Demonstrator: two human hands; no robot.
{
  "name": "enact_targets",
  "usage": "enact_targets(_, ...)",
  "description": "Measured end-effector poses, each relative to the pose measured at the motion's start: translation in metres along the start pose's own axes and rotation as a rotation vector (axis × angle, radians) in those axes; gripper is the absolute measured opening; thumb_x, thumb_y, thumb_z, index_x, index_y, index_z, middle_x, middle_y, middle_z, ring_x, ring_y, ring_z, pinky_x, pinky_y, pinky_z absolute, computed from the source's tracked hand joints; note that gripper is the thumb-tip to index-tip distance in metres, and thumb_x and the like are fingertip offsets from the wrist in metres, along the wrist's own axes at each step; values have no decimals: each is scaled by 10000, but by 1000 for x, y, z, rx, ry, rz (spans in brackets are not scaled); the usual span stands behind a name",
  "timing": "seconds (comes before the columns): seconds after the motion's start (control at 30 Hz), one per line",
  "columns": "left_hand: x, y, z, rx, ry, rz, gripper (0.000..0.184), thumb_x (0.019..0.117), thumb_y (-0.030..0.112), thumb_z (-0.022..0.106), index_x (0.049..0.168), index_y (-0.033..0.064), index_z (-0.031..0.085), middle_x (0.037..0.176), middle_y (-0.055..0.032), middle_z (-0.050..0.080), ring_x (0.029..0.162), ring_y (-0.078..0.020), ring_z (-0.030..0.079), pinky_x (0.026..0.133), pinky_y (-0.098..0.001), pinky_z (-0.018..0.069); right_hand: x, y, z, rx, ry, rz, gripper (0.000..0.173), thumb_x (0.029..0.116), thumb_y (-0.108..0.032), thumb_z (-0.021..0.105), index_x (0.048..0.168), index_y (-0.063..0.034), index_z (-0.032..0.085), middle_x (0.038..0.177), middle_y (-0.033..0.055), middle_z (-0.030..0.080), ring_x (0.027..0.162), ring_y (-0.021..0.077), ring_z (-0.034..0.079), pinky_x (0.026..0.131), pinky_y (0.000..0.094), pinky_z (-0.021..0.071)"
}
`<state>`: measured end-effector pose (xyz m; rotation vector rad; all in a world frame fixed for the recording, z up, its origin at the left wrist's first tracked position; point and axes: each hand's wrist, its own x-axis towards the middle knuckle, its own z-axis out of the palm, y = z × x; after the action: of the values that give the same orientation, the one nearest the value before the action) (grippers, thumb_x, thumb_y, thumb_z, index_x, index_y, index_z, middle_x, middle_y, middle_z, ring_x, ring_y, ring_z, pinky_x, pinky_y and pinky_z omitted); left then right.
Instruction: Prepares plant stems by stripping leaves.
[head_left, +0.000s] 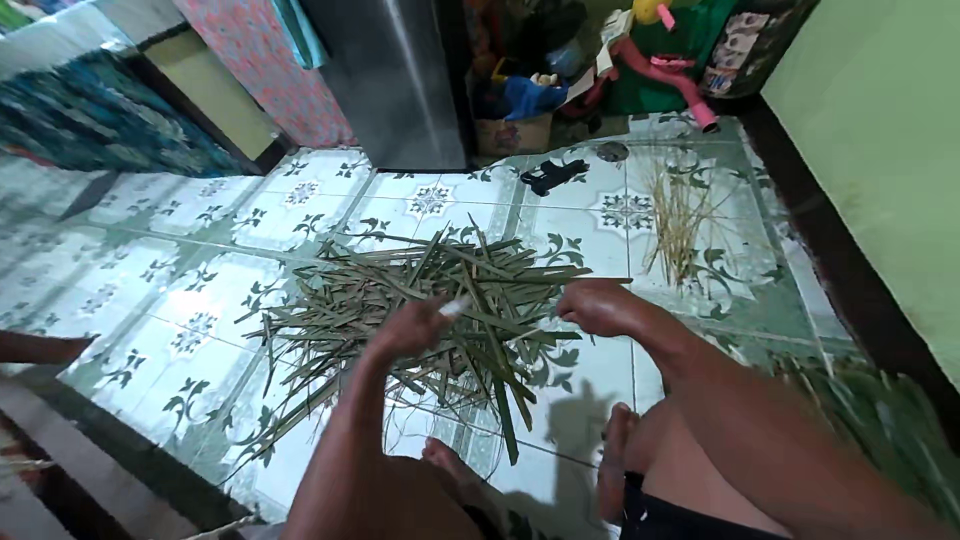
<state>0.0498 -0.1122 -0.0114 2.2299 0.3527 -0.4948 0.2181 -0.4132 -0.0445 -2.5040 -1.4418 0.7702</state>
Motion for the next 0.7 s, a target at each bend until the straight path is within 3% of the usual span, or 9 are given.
enact_targets(0.1,15,5,69,228,-370,-7,515,1043,360,577,1512,168,486,923,-151,695,667,-230,641,651,-450,556,7,-28,7,-96,-30,-79,208,984,-152,615,1133,-103,751,1146,161,689,1133,379,618,1020,645,401)
enact_targets(0.2,25,-3,103,227,-525,2,345,1075,358,500,1151,59,654,785,-67,670,567,-135,553,543,-332,458,7,-49,9,-176,24,-183,199,967,-148,620,1109,-87,746,1133,155,683,1127,374,609,1080,625,343)
enact_targets(0.27,27,-12,102,135,-519,-15,373,1086,370,471,1067,55,670,781,-27,691,484,-70,489,459,-257,388,-1,-55,14,-128,267,-327,178,955,-119,624,1064,-52,748,1169,164,682,1185,383,601,1177,656,254)
enact_targets(0.33,22,-16,89,-34,-432,-30,363,1083,358,471,1064,64,683,800,-7,711,442,-27,443,427,-213,364,-6,-63,19,-14,648,-493,170,964,-141,598,995,-71,750,1166,119,706,1159,318,651,1163,589,361)
enact_targets(0.4,19,-14,75,-268,-310,-15,331,1079,337,475,1098,69,669,826,-5,711,452,-14,453,426,-187,379,-7,-64,21,152,827,-508,236,994,-168,554,1030,-48,754,1130,117,719,1093,266,680,1024,463,520)
enact_targets(0.47,18,-5,65,-504,-201,35,330,1088,311,454,1161,58,655,834,-13,701,471,-22,481,433,-181,407,-5,-55,23,293,698,-350,301,1030,-207,527,1137,-9,727,1135,154,719,1077,270,693,975,437,552)
enact_targets(0.53,14,10,63,-676,-114,120,340,1098,286,413,1208,49,631,808,-2,680,489,-23,501,447,-174,429,2,-49,22,450,369,-196,376,1077,-271,483,1266,-1,664,1133,184,699,1040,291,680,963,486,527)
enact_targets(0.6,10,26,65,-769,-53,191,347,1099,268,401,1205,31,632,775,-7,676,494,-31,517,452,-180,440,13,-51,28,590,192,-173,385,1088,-326,469,1198,-9,656,1006,164,691,906,262,676,870,488,540)
enact_targets(0.7,10,37,68,-814,-32,259,318,1086,252,421,1137,32,646,716,-2,648,499,-44,527,457,-194,448,12,-61,31,792,154,-160,340,1076,-318,510,1097,-20,671,937,76,715,821,149,708,806,370,604)
